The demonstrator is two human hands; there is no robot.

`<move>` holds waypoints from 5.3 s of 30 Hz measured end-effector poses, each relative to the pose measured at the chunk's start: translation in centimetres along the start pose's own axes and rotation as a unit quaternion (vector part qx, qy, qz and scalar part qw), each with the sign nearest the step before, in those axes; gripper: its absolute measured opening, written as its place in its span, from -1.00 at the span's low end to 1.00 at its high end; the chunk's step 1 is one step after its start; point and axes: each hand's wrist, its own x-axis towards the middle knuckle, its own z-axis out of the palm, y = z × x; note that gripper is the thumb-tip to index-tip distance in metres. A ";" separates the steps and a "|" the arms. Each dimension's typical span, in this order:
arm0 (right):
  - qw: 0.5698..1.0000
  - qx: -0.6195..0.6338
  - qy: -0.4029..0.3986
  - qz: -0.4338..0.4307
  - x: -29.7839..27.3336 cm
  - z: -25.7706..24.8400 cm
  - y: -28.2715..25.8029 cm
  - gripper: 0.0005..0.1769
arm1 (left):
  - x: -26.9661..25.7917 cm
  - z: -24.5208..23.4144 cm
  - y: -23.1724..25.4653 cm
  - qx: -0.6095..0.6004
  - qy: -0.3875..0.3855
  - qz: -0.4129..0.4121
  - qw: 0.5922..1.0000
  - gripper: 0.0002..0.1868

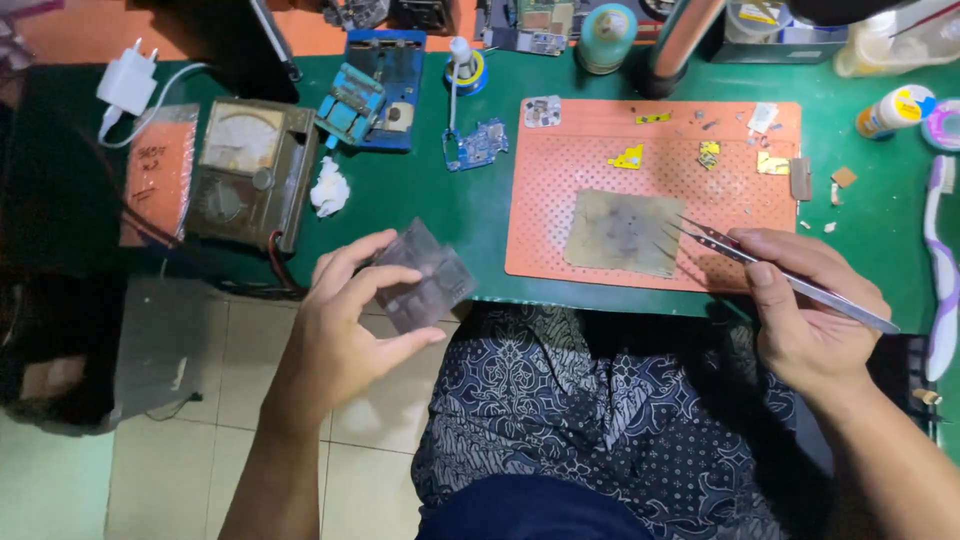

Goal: Cleaning and sanding a metal stencil used for mobile phone repair using a toothbrush, tweezers, and wipes.

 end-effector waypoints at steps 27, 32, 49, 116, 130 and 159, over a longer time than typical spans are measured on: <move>0.989 0.015 -0.144 0.003 2.5 0.5 0.9 -0.82 | 18.5 4.8 0.6 -0.098 -0.262 0.318 0.906 -0.65; 0.990 -0.012 -0.140 0.016 2.4 0.3 0.9 -0.82 | 18.1 5.1 1.0 -0.093 -0.273 0.331 0.899 -0.61; 0.991 0.008 -0.096 0.092 1.3 -0.1 1.2 -0.86 | 14.5 8.5 3.3 -0.107 -0.214 0.158 0.958 -0.60; 0.996 -0.006 -0.062 0.062 1.3 -0.1 0.4 -0.85 | 13.4 8.1 3.2 0.095 -0.190 0.378 0.901 -0.72; 0.901 -0.417 -0.106 0.043 1.2 -7.4 -2.1 -0.60 | 13.1 7.9 3.6 0.139 -0.197 0.413 0.878 -0.80; 0.788 -0.534 -0.153 0.268 3.5 -11.4 3.1 -0.60 | 13.3 7.9 3.6 0.127 -0.252 0.385 0.878 -0.77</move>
